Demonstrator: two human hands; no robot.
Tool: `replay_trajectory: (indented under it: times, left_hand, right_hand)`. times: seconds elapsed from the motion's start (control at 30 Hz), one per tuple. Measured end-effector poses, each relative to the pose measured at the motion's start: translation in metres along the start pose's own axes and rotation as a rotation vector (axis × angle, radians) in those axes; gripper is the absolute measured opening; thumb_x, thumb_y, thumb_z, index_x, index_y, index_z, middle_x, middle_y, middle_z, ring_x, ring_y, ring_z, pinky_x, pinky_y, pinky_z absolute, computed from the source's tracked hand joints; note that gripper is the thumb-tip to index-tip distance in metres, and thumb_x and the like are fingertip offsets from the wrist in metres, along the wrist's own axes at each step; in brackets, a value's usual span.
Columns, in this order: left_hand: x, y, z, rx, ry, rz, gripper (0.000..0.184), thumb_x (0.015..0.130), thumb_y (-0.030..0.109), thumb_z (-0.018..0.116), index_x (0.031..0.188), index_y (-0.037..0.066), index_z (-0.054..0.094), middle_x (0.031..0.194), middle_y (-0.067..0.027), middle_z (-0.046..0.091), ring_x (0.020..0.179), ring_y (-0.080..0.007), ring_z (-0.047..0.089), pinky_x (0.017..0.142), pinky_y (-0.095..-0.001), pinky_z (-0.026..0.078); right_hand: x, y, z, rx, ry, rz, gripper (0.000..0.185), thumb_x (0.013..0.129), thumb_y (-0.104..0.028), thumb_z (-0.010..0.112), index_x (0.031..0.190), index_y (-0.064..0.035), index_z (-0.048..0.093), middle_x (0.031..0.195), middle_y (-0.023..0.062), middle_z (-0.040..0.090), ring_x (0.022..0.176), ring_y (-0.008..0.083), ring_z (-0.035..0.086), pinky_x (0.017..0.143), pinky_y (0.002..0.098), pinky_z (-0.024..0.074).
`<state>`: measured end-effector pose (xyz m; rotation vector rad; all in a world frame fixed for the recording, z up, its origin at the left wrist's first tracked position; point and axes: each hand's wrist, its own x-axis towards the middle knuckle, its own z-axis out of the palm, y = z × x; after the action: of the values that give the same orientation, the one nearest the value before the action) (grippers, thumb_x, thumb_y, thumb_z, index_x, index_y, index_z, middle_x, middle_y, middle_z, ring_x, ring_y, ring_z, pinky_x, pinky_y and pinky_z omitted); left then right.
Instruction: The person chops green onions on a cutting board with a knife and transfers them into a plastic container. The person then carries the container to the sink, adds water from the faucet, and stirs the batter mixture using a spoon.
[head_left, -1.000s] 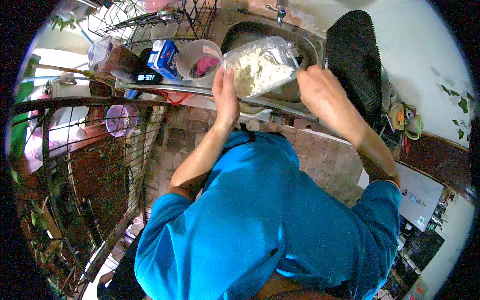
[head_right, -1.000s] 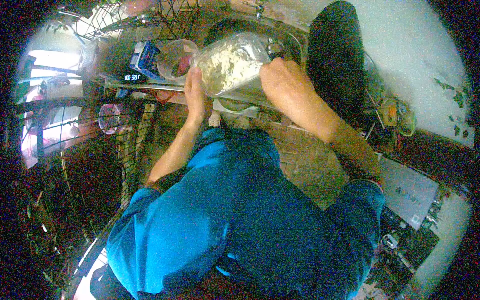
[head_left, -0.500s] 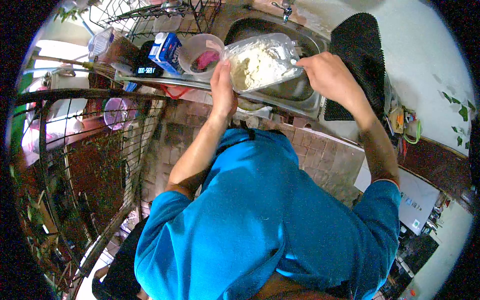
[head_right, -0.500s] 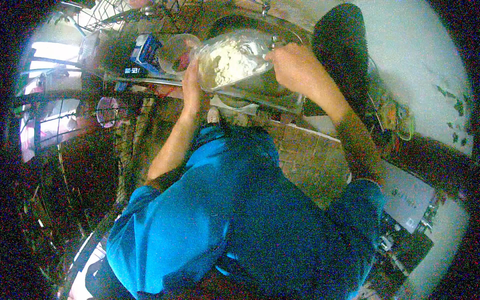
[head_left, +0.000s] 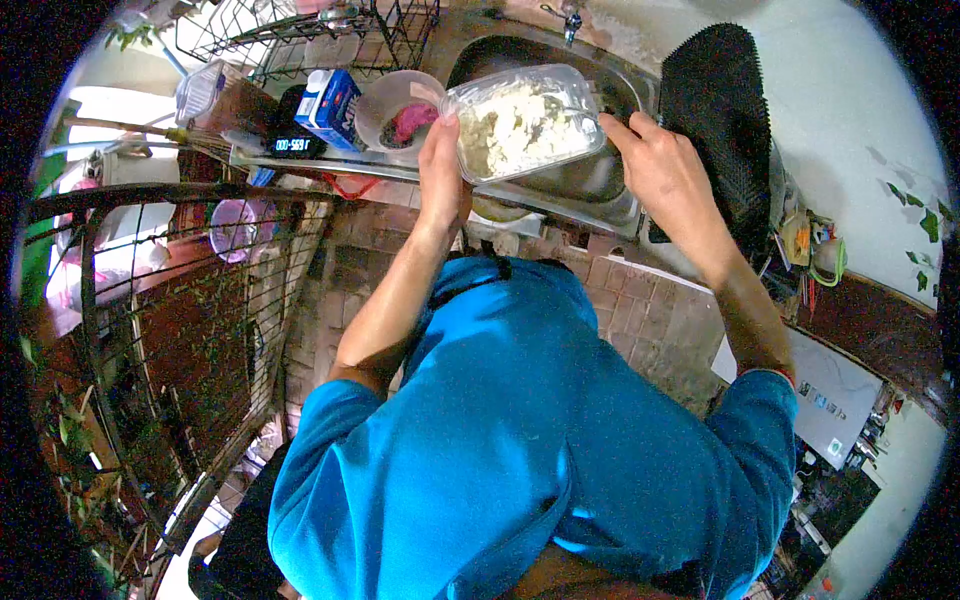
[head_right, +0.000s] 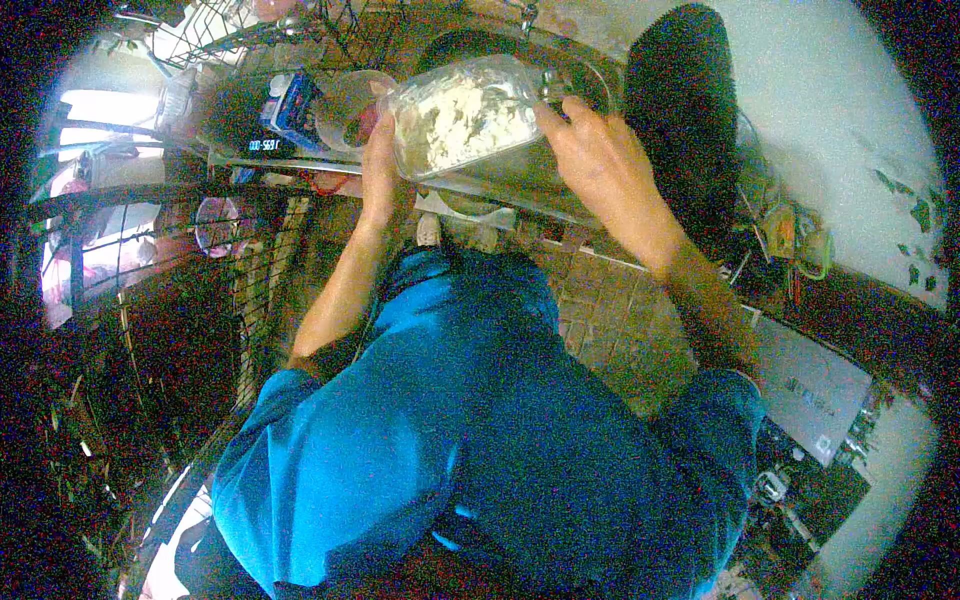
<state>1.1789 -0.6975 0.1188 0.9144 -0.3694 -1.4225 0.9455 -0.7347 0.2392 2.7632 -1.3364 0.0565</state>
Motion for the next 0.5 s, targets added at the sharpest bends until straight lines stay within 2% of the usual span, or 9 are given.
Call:
replay_trajectory:
  times: [0.17,0.23,0.27,0.4,0.47,0.5]
  left_hand:
    - [0.009,-0.02,-0.003,0.013,0.051,0.055,0.038,0.103,0.027,0.046,0.13,0.0,0.051,0.12,-0.0094,0.063,0.108,-0.0175,0.062,0.095,-0.0338,0.049]
    - [0.022,-0.037,-0.01,0.014,0.088,0.102,0.037,0.103,0.026,0.047,0.13,0.0,0.051,0.119,-0.0088,0.063,0.108,-0.0172,0.061,0.095,-0.0338,0.049]
    - [0.028,-0.047,-0.015,-0.047,0.074,0.096,0.037,0.103,0.025,0.047,0.13,0.0,0.051,0.12,-0.0088,0.063,0.109,-0.0173,0.061,0.095,-0.0339,0.049]
    - [0.051,-0.082,-0.027,-0.172,0.065,0.064,0.039,0.103,0.026,0.048,0.133,0.001,0.047,0.124,-0.0092,0.059,0.111,-0.0192,0.06,0.095,-0.0355,0.049]
    - [0.07,-0.109,-0.045,-0.206,0.06,-0.001,0.044,0.102,0.03,0.05,0.136,0.002,0.045,0.126,-0.0092,0.058,0.112,-0.0215,0.059,0.094,-0.0369,0.05]
    - [0.071,-0.105,-0.041,-0.206,0.057,0.006,0.044,0.102,0.03,0.05,0.136,0.002,0.045,0.126,-0.0092,0.058,0.112,-0.0215,0.059,0.094,-0.0369,0.05]
  right_hand:
    - [0.012,-0.03,0.026,-0.07,-0.128,0.128,0.044,0.085,0.001,0.049,0.129,0.0018,0.055,0.095,0.022,0.058,0.072,0.0392,0.067,0.065,0.047,0.057]
    - [0.007,-0.037,0.047,0.14,-0.056,0.114,0.046,0.085,0.0,0.049,0.13,0.003,0.054,0.099,0.0233,0.059,0.074,0.0417,0.066,0.067,0.0485,0.0564]
    - [0.007,-0.044,0.049,0.21,-0.102,0.147,0.045,0.086,-0.002,0.05,0.129,0.0043,0.054,0.101,0.0243,0.06,0.077,0.0434,0.066,0.069,0.0498,0.056]
    - [0.016,-0.043,0.078,0.366,-0.049,0.111,0.039,0.09,-0.006,0.053,0.127,0.0066,0.055,0.093,0.0261,0.063,0.082,0.0428,0.066,0.073,0.0497,0.054]
    - [0.024,-0.038,0.092,0.499,-0.172,0.102,0.04,0.09,-0.007,0.054,0.128,0.0062,0.055,0.092,0.0275,0.065,0.081,0.0448,0.065,0.076,0.0502,0.0524]
    - [0.032,-0.041,0.081,0.576,-0.312,0.141,0.038,0.089,-0.007,0.054,0.125,0.0061,0.058,0.091,0.0281,0.066,0.08,0.0455,0.065,0.078,0.0507,0.0516]
